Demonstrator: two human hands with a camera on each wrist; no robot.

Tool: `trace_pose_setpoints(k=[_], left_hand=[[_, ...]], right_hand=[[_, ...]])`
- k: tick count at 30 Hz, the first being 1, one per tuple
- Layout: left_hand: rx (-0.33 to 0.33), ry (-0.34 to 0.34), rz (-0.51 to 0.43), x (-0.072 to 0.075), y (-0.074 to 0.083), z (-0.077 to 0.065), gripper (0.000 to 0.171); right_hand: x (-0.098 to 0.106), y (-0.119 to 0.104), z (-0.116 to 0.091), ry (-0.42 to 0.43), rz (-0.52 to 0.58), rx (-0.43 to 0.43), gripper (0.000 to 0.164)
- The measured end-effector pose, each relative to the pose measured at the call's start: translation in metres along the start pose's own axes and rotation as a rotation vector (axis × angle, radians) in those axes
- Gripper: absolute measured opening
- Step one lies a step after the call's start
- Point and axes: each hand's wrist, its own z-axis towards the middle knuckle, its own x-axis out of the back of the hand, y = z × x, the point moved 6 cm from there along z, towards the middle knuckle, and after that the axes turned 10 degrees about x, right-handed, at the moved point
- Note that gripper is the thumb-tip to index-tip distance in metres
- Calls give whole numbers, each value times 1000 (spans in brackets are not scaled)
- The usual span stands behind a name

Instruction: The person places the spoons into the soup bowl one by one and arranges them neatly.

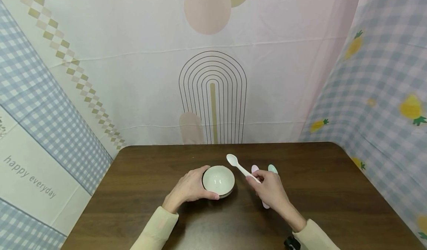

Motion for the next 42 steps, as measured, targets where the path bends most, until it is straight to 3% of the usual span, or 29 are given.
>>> trace_pose_setpoints(k=[19, 29, 37, 42], left_hand=[[-9, -3, -4, 0, 1, 0, 95], [30, 10, 15, -2, 0, 0, 115], [-69, 0, -70, -2, 6, -1, 113], [-98, -11, -90, -3, 7, -1, 109]], right_hand=[[2, 12, 6, -44, 80, -72, 18], [3, 10, 6, -56, 74, -74, 18], [0, 11, 7, -77, 88, -70, 22], [1, 12, 8, -99, 110, -74, 23]])
